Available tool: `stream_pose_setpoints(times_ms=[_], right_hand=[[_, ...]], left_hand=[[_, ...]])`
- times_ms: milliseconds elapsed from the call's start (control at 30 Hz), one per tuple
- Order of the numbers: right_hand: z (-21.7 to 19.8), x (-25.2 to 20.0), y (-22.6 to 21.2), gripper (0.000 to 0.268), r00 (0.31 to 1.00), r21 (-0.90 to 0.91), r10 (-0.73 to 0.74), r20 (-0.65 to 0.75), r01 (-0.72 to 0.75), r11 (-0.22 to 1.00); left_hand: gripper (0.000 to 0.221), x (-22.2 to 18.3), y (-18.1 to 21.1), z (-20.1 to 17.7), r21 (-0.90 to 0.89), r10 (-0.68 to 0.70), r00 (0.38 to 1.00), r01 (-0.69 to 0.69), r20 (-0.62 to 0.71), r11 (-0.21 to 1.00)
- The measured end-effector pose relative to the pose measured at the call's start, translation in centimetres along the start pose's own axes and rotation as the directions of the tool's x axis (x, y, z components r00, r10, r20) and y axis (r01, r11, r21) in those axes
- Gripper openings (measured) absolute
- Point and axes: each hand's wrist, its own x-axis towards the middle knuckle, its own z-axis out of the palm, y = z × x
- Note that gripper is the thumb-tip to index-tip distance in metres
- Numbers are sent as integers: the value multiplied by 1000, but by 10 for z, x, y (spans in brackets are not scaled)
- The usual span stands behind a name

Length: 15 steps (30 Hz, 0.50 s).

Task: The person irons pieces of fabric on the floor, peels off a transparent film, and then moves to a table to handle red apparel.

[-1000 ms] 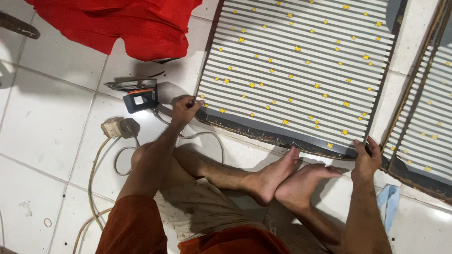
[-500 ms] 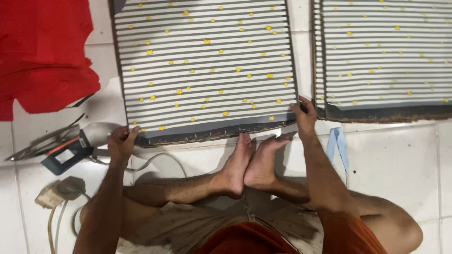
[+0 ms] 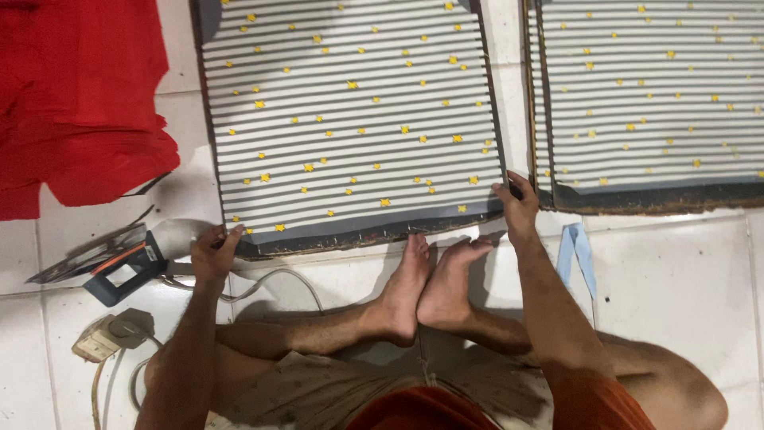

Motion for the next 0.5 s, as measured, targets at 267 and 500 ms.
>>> stream_pose_setpoints(times_ms=[267, 500], right_hand=[[-3, -1, 0, 53, 1000, 8, 5, 17, -5, 1000], [-4, 1, 9, 48, 1000, 29, -19, -5, 19, 999]], left_hand=[[53, -6, 6, 5, 201, -127, 989, 139, -71, 970], [47, -27, 54, 6, -282, 162, 957, -228, -239, 932]])
